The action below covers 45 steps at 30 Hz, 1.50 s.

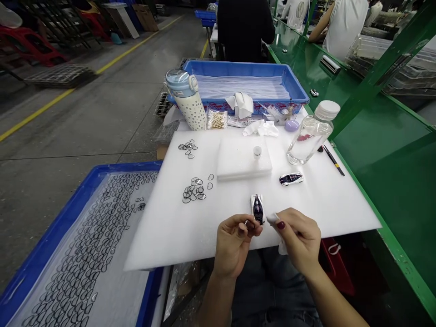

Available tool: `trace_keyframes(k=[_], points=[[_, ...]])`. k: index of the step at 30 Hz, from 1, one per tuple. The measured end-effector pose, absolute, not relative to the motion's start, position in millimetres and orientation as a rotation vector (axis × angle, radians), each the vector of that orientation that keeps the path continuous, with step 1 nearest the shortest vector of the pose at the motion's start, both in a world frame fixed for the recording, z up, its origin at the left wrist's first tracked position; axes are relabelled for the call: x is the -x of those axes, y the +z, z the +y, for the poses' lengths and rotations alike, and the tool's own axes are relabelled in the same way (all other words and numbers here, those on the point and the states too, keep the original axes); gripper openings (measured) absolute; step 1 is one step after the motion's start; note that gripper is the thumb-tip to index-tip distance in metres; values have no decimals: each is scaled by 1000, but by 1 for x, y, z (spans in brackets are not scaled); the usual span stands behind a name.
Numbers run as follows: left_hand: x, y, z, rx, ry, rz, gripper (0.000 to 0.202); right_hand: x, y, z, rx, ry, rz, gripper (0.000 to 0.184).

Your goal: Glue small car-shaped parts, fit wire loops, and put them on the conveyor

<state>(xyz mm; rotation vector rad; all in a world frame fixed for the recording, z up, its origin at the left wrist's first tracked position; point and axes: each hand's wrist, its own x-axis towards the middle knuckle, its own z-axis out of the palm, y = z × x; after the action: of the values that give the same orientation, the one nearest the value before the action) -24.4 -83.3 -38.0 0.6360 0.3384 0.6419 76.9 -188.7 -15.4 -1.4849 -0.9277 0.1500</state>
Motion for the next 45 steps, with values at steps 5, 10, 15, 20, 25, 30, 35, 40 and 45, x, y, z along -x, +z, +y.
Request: trace_keyframes(k=[5,10,15,20,25,30,35,40,45], points=[[23,-39,-86,-646,667,387,20,-64,-7,-174,1522,-203,-1225,18],[24,-38,-87,-714,718,446,24,-69,5,-184,1615,-387,-1484,13],[34,-33,-74,-1176,846,542,17,-94,3,-197,1708,-271,-1260,14],[29,-35,-60,-2079,1160,537,13,-106,-20,-185,1823,82,-1001,14],[22,-41,-61,-2379,1155,313,16,-103,-27,-178,1869,195,-1021,18],[23,-42,-64,-2420,1088,304,15,-103,-27,-179,1897,222,-1065,13],[24,-42,-63,-2403,1042,352,13,-104,-29,-179,1928,207,-1100,10],[27,-40,-57,-2272,875,491,26,-103,-29,-179,1936,226,-1092,10],[29,-39,-55,-2208,770,557,28,-103,-29,-180,1940,239,-1105,10]])
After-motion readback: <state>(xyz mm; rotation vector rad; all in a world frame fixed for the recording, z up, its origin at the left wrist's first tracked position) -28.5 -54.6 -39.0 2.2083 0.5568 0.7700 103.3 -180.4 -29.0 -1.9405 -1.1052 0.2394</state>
